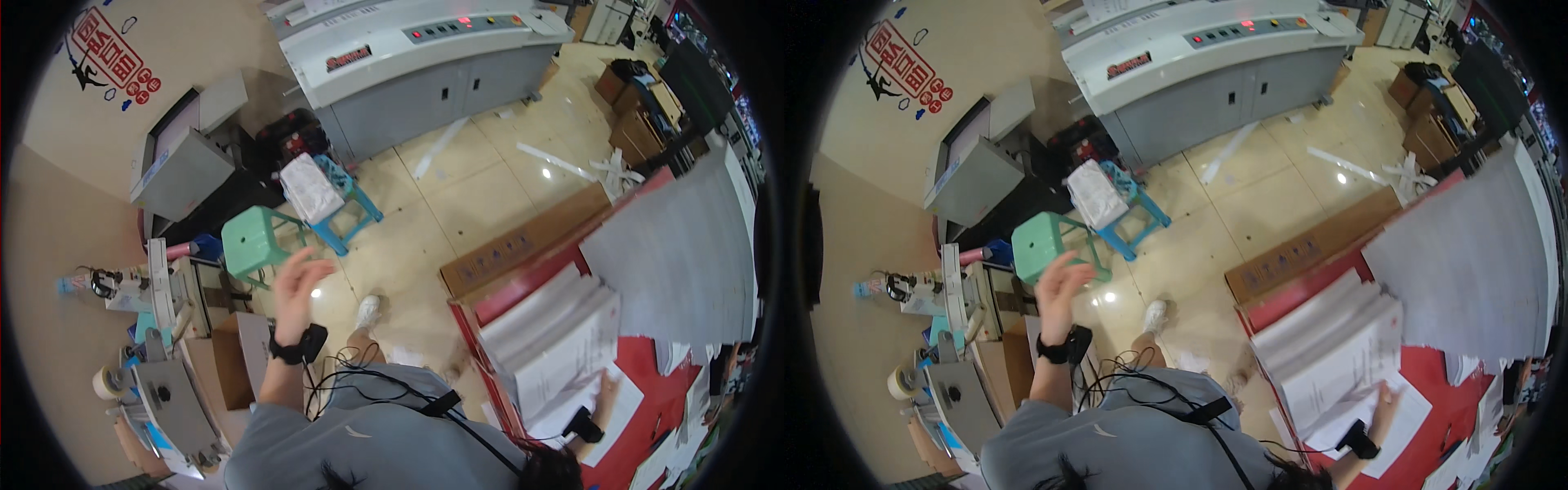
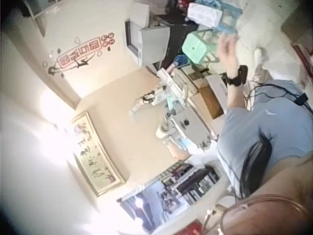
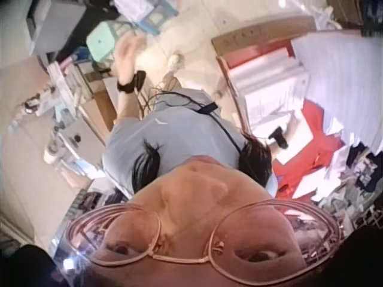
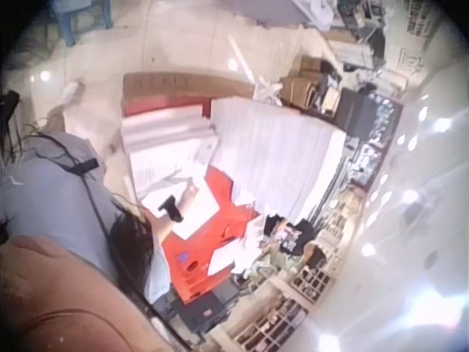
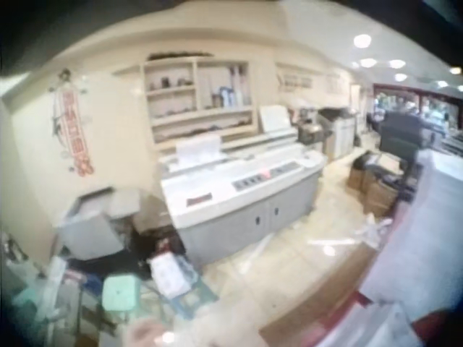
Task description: Binding several documents using a glue binding machine and then sorting them on a table.
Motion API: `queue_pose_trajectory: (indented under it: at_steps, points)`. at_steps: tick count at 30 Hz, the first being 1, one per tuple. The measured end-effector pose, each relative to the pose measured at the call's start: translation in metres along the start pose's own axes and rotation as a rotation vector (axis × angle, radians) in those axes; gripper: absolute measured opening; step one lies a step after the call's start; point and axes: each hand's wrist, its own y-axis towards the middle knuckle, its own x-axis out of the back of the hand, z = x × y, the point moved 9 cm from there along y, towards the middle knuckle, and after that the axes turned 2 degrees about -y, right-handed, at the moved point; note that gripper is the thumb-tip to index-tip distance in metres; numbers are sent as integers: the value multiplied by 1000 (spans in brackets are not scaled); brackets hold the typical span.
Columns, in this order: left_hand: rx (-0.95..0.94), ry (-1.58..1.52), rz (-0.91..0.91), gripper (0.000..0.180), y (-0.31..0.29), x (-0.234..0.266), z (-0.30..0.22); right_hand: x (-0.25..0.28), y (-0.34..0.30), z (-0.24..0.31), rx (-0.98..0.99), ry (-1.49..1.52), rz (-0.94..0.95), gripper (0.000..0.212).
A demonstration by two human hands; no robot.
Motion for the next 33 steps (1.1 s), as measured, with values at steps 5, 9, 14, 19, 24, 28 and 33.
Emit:
queue_pose_trajectory:
  at_steps: [5,9,14,19,24,28,33]
  points:
    - [-161,-388,-422,19,109,146,31,-19,-126,301,839,-349,-767,66]
    - [-172,-114,-180,13,247,129,21,-129,-147,465,797,4,-305,62]
    - [-230,324,34,21,429,74,49,-272,-107,666,1150,-88,-10,66]
    - [-616,949,202,58,627,-64,41,-434,-67,892,1633,-218,88,72]
    - [-455,1415,92,79,815,-168,79,-626,-57,1122,2043,-182,61,95]
    - [-527,1385,-56,69,871,-191,90,-741,-94,1254,2167,-551,-93,104]
    - [-425,1324,70,60,880,-211,83,-821,-79,1315,2064,-878,400,93]
